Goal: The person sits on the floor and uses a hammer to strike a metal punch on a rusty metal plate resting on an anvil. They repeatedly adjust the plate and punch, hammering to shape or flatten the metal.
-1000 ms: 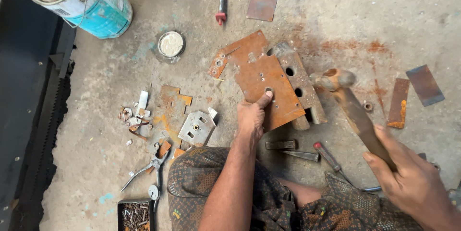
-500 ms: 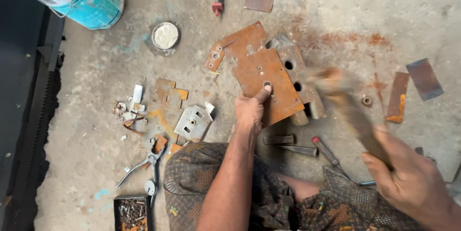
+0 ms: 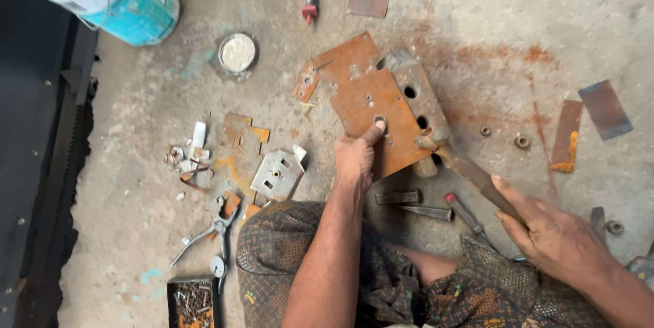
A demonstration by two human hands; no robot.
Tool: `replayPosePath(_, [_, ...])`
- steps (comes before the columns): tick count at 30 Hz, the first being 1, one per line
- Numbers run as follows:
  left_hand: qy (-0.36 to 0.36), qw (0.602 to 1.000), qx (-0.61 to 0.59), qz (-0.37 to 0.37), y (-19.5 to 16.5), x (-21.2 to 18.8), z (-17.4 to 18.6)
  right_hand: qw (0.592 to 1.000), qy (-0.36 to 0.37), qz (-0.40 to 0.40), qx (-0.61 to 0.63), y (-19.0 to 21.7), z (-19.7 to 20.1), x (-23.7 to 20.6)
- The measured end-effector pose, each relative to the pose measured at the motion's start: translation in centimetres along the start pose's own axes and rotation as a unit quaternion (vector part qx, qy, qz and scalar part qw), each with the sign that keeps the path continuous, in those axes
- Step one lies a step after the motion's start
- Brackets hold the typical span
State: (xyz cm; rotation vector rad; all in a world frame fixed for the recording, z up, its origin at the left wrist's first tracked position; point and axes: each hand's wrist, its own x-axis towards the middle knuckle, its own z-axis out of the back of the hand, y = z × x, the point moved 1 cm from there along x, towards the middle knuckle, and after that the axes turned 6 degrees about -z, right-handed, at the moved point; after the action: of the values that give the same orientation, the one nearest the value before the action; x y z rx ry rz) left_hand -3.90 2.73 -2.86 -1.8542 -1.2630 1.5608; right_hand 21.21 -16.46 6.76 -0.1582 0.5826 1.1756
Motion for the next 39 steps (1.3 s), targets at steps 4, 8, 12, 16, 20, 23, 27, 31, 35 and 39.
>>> replayPosePath(4, [0.018,0.999,-0.02,-0.018,-0.5,-0.4,-0.1,0.997,-0.059,0.012,0.055,-0.3,-0.4,0.8])
replayPosePath(8, [0.008,1.0,0.002,0.009,-1.1,-1.0,-0.1,0.971,-0.154,-0.023,0.179,0.3,-0.5,-0.2])
replayPosePath(12, [0.01,1.0,-0.008,-0.003,-2.0,-2.1,-0.3,0.961,-0.149,-0.094,0.215,0.0,-0.7,0.0])
replayPosePath(16, [0.031,0.998,0.011,-0.053,-4.3,-3.9,-0.3,0.953,-0.106,-0.204,0.198,-1.9,-0.6,1.4])
replayPosePath(20, [0.059,0.993,0.049,-0.087,-7.7,-6.0,0.1,0.959,-0.192,-0.137,0.155,-3.3,-0.6,2.9])
replayPosePath(23, [0.091,0.991,0.051,-0.083,-9.8,-7.2,0.0,0.962,-0.169,-0.181,0.111,-4.7,-1.2,4.3])
replayPosePath(27, [0.116,0.975,0.164,-0.09,-11.8,-7.5,0.2,0.96,-0.168,-0.214,0.073,-6.6,-2.8,5.7])
replayPosePath(31, [0.147,0.975,0.138,-0.089,-12.4,-6.8,0.5,0.961,-0.134,-0.237,0.039,-7.0,-3.2,6.3])
replayPosePath(35, [0.108,0.988,0.067,-0.087,-12.1,-5.1,0.2,0.973,-0.106,-0.203,0.027,-3.4,-1.9,5.5])
replayPosePath(39, [0.055,0.986,0.006,-0.155,-12.6,-2.9,0.1,0.989,-0.12,-0.084,0.027,6.0,-0.7,5.8])
